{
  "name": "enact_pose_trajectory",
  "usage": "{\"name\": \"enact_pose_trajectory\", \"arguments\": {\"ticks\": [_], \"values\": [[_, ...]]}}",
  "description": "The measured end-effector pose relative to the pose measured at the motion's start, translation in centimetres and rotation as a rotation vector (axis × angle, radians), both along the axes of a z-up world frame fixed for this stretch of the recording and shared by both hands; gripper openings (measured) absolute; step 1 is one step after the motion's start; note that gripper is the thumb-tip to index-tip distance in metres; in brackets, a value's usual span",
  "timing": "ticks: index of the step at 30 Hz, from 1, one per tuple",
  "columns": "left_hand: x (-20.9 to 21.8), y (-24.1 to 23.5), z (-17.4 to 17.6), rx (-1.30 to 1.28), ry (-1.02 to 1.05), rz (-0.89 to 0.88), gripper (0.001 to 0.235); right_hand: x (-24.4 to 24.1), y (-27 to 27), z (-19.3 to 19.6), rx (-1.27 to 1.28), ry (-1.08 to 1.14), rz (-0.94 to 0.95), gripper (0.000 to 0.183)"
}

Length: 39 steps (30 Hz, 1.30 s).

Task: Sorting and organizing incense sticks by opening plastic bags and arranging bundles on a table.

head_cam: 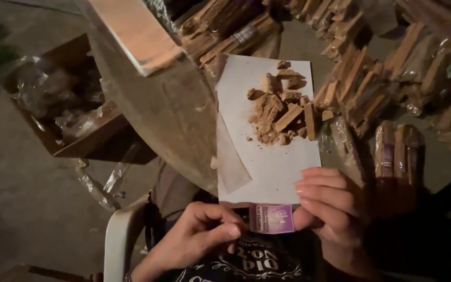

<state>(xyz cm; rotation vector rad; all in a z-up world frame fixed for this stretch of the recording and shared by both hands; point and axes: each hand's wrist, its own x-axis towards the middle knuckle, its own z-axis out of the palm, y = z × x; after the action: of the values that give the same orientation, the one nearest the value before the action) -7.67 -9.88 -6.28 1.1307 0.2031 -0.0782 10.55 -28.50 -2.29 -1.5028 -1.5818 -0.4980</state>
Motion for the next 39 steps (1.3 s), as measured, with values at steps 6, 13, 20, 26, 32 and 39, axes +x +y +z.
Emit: {"name": "enact_pose_trajectory", "arguments": {"ticks": [6,13,20,26,32,39], "values": [[0.7,-0.1,-0.1,-0.307,-0.004,0.0,0.035,0.3,-0.5,-0.1,0.045,-0.054,0.018,0.03],[2.1,0.2,1.3,-0.23,0.035,0.042,0.029,0.0,-1.3,0.3,0.029,-0.048,-0.039,0.028],[4.3,2.0,7.2,0.328,-0.278,0.003,0.013,1.7,0.6,-2.3,0.048,0.349,0.332,0.047],[5.4,2.0,7.0,0.137,-0.268,-0.378,0.023,0.1,2.1,-0.3,-0.042,0.371,0.288,0.045],[4.8,2.7,6.5,0.173,-0.245,-0.334,0.014,-0.4,2.5,0.0,-0.103,0.369,0.251,0.046],[1.0,6.4,3.9,0.147,-0.217,0.402,0.009,2.0,2.5,-0.4,-0.405,0.195,0.132,0.03]]}}
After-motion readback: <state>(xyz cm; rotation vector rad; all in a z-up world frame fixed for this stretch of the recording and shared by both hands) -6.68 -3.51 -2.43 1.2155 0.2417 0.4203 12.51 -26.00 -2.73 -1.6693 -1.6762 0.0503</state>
